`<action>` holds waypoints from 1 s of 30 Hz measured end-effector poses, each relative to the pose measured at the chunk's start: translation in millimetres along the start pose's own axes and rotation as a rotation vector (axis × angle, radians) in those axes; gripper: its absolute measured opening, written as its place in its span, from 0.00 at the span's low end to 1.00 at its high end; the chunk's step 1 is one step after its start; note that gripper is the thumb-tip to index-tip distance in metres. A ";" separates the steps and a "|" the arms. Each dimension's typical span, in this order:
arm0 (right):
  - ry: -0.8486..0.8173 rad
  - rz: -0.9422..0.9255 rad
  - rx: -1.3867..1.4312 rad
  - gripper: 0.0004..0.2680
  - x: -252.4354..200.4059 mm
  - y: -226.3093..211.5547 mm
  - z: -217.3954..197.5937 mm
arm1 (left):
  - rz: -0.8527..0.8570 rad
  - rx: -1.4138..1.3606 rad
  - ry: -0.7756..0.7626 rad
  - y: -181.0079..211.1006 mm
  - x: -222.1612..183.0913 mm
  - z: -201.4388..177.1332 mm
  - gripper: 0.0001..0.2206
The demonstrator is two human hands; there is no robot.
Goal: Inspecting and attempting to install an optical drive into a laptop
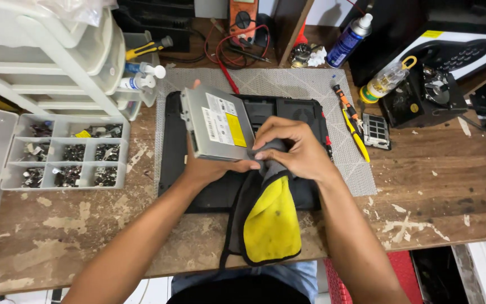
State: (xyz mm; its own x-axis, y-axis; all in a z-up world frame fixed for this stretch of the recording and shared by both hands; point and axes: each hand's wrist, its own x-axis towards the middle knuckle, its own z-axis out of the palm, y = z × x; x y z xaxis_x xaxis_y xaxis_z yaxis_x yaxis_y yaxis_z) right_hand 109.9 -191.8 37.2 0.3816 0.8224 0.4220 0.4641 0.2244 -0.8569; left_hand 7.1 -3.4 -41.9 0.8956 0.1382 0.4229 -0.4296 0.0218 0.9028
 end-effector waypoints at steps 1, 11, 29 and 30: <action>-0.003 -0.005 0.001 0.05 2.4 -2.0 4.8 | 0.003 0.004 0.003 0.1 -0.9 -0.5 0.57; 0.149 -0.174 -0.031 0.05 15.2 -6.0 36.2 | -0.058 -0.004 0.009 -9.1 -2.5 -8.0 0.51; 0.595 -0.239 -0.285 0.03 62.0 -1.9 55.2 | 0.124 0.004 -0.059 -186.0 -77.2 -45.0 0.59; 0.622 -0.246 -0.304 0.03 65.3 -0.5 58.3 | 0.089 0.010 -0.091 -248.8 -92.7 -48.9 0.51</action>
State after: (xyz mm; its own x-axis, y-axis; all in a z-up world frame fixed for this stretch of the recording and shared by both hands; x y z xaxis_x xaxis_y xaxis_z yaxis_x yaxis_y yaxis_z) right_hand 87.9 -107.7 47.9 0.5785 0.2982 0.7592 0.7617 0.1356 -0.6336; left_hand 25.3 26.8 -309.6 0.8610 0.0484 0.5063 -0.5070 0.0037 0.8619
